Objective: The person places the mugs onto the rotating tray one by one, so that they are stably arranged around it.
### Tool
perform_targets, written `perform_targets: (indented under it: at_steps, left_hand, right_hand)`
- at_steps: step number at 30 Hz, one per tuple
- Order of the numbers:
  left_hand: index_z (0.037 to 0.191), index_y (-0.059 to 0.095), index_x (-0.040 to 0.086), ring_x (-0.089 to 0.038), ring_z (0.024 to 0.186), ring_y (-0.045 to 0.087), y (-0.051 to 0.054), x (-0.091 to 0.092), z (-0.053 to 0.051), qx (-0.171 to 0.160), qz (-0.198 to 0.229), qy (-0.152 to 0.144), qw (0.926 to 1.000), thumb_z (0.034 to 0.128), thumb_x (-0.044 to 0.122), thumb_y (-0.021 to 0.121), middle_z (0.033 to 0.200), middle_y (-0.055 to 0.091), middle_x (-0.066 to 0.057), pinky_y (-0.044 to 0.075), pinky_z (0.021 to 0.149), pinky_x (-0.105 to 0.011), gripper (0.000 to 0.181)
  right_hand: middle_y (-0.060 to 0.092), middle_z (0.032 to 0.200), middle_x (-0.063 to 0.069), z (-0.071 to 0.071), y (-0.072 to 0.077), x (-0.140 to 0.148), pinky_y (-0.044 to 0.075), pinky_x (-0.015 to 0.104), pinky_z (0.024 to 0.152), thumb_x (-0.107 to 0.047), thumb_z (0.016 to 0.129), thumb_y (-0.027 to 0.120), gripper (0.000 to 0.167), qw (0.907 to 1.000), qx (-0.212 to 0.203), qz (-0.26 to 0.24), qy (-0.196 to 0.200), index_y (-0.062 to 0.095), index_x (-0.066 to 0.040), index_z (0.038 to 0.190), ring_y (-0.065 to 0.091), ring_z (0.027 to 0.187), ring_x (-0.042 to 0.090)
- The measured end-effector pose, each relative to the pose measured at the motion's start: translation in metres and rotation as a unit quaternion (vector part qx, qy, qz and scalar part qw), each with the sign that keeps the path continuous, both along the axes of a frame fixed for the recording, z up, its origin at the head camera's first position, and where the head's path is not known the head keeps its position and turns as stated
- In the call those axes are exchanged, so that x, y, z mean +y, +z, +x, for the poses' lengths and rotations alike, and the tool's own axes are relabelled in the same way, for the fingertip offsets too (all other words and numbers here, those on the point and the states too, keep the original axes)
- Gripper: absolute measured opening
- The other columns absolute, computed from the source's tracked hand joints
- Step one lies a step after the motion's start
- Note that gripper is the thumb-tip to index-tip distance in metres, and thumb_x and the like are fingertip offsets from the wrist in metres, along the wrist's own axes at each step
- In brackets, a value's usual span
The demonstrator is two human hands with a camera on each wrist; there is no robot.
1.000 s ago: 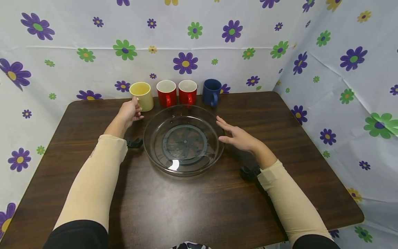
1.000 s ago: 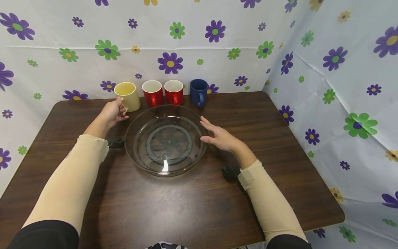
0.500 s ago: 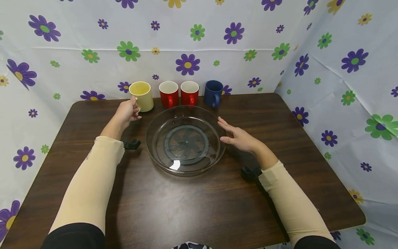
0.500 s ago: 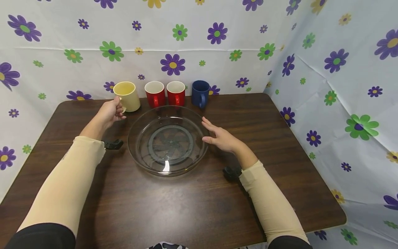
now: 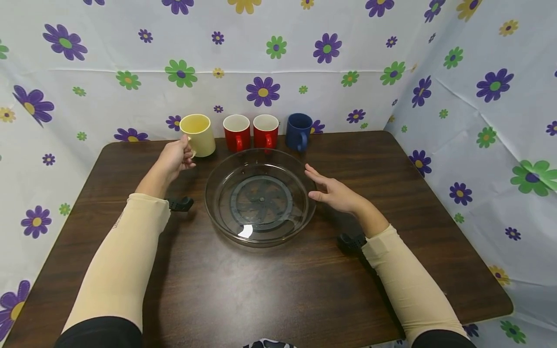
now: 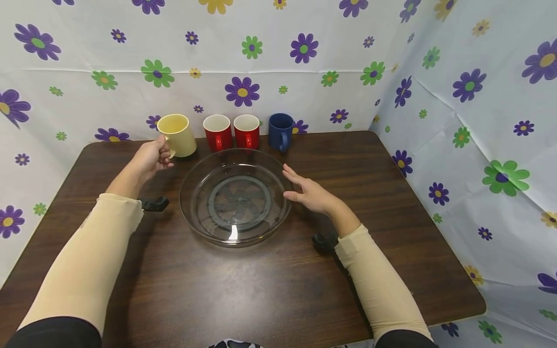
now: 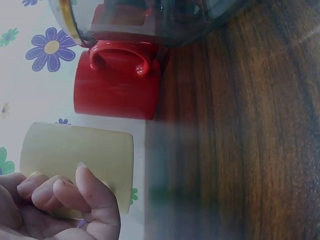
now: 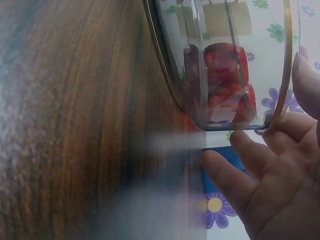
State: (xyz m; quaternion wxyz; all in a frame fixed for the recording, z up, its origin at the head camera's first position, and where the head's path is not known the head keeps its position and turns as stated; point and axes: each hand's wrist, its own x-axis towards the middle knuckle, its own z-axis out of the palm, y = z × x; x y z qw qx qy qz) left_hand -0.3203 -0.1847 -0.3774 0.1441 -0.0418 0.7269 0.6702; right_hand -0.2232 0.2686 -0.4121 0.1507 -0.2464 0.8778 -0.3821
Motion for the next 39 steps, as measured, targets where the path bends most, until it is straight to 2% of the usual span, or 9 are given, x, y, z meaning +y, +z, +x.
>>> perform_targets:
  at_steps: [5, 9, 11, 15, 18, 20, 26, 33, 39]
  left_hand:
    - [0.086, 0.039, 0.006, -0.013, 0.064, 0.043, 0.002, -0.002, -0.001, 0.001, 0.011, -0.003, 0.9999, 0.1095, 0.042, 0.026, 0.071, 0.037, 0.001, 0.052, 0.067, -0.025, 0.045]
    - [0.086, 0.040, 0.008, -0.012, 0.064, 0.043, -0.005, -0.006, -0.004, 0.006, 0.016, -0.004, 0.9998, 0.1088, 0.045, 0.027, 0.071, 0.038, 0.002, 0.051, 0.066, -0.024, 0.045]
    - [0.086, 0.040, 0.009, -0.011, 0.065, 0.043, -0.008, -0.007, -0.004, 0.017, 0.004, -0.002, 0.9998, 0.1083, 0.047, 0.029, 0.071, 0.038, 0.004, 0.051, 0.066, -0.023, 0.045]
    - [0.085, 0.042, 0.011, -0.010, 0.065, 0.043, -0.010, -0.009, -0.003, 0.035, 0.005, -0.005, 0.9994, 0.1080, 0.049, 0.031, 0.072, 0.039, 0.005, 0.052, 0.066, -0.023, 0.046]
    - [0.084, 0.041, 0.011, -0.010, 0.065, 0.043, -0.006, -0.008, 0.000, 0.036, 0.015, -0.016, 0.9991, 0.1085, 0.048, 0.031, 0.072, 0.039, 0.005, 0.052, 0.066, -0.022, 0.046]
    - [0.083, 0.041, 0.010, -0.010, 0.064, 0.044, -0.004, -0.008, 0.001, 0.032, 0.019, -0.011, 0.9992, 0.1084, 0.047, 0.032, 0.072, 0.039, 0.004, 0.052, 0.065, -0.023, 0.046]
    - [0.087, 0.039, 0.011, -0.011, 0.068, 0.042, 0.004, -0.008, 0.003, 0.035, -0.011, -0.033, 0.9988, 0.1068, 0.051, 0.028, 0.076, 0.038, 0.004, 0.051, 0.068, -0.024, 0.046]
    - [0.083, 0.037, 0.010, -0.014, 0.068, 0.040, 0.013, -0.007, 0.008, 0.038, -0.012, -0.054, 0.9978, 0.1079, 0.047, 0.026, 0.075, 0.037, 0.002, 0.050, 0.067, -0.025, 0.046]
    - [0.081, 0.037, 0.012, -0.014, 0.067, 0.039, 0.023, -0.004, 0.016, 0.055, -0.006, -0.069, 0.9961, 0.1068, 0.049, 0.030, 0.074, 0.036, 0.002, 0.049, 0.067, -0.026, 0.046]
  right_hand:
    - [0.005, 0.170, -0.003, -0.002, -0.001, 0.001, 0.023, 0.055, 0.120, -0.026, 0.106, 0.056, 0.069, 1.0000, 0.006, -0.005, 0.002, 0.020, -0.010, 0.163, 0.013, 0.155, 0.026]
    - [0.005, 0.171, 0.000, -0.002, -0.001, 0.000, 0.024, 0.055, 0.120, -0.026, 0.106, 0.056, 0.069, 0.9999, 0.005, -0.007, 0.007, 0.019, -0.009, 0.163, 0.012, 0.155, 0.027]
    - [0.005, 0.171, -0.001, -0.002, -0.002, 0.000, 0.024, 0.055, 0.120, -0.026, 0.106, 0.056, 0.069, 0.9999, 0.005, -0.007, 0.007, 0.019, -0.008, 0.162, 0.013, 0.155, 0.027]
    - [0.005, 0.170, -0.002, -0.002, -0.002, 0.000, 0.023, 0.054, 0.120, -0.026, 0.106, 0.056, 0.069, 0.9999, 0.008, -0.010, 0.006, 0.020, -0.008, 0.162, 0.013, 0.155, 0.026]
    - [0.005, 0.170, -0.002, -0.002, -0.003, 0.001, 0.023, 0.054, 0.121, -0.027, 0.106, 0.055, 0.070, 0.9999, 0.007, -0.009, 0.005, 0.020, -0.008, 0.162, 0.012, 0.155, 0.026]
    - [0.005, 0.170, -0.003, -0.002, -0.003, 0.002, 0.023, 0.054, 0.121, -0.029, 0.106, 0.055, 0.070, 0.9999, 0.007, -0.006, 0.005, 0.020, -0.009, 0.162, 0.012, 0.155, 0.026]
    - [0.004, 0.170, -0.002, -0.002, -0.004, 0.001, 0.023, 0.055, 0.121, -0.029, 0.106, 0.055, 0.070, 0.9999, 0.009, -0.004, 0.008, 0.019, -0.008, 0.162, 0.012, 0.155, 0.026]
    - [0.004, 0.170, -0.002, -0.002, -0.006, 0.000, 0.023, 0.055, 0.120, -0.029, 0.106, 0.055, 0.070, 0.9999, 0.010, -0.001, 0.011, 0.019, -0.007, 0.162, 0.013, 0.155, 0.028]
    - [0.004, 0.171, -0.003, -0.002, -0.006, 0.001, 0.021, 0.056, 0.121, -0.025, 0.106, 0.055, 0.069, 0.9999, 0.010, 0.001, 0.008, 0.018, -0.010, 0.163, 0.012, 0.155, 0.028]
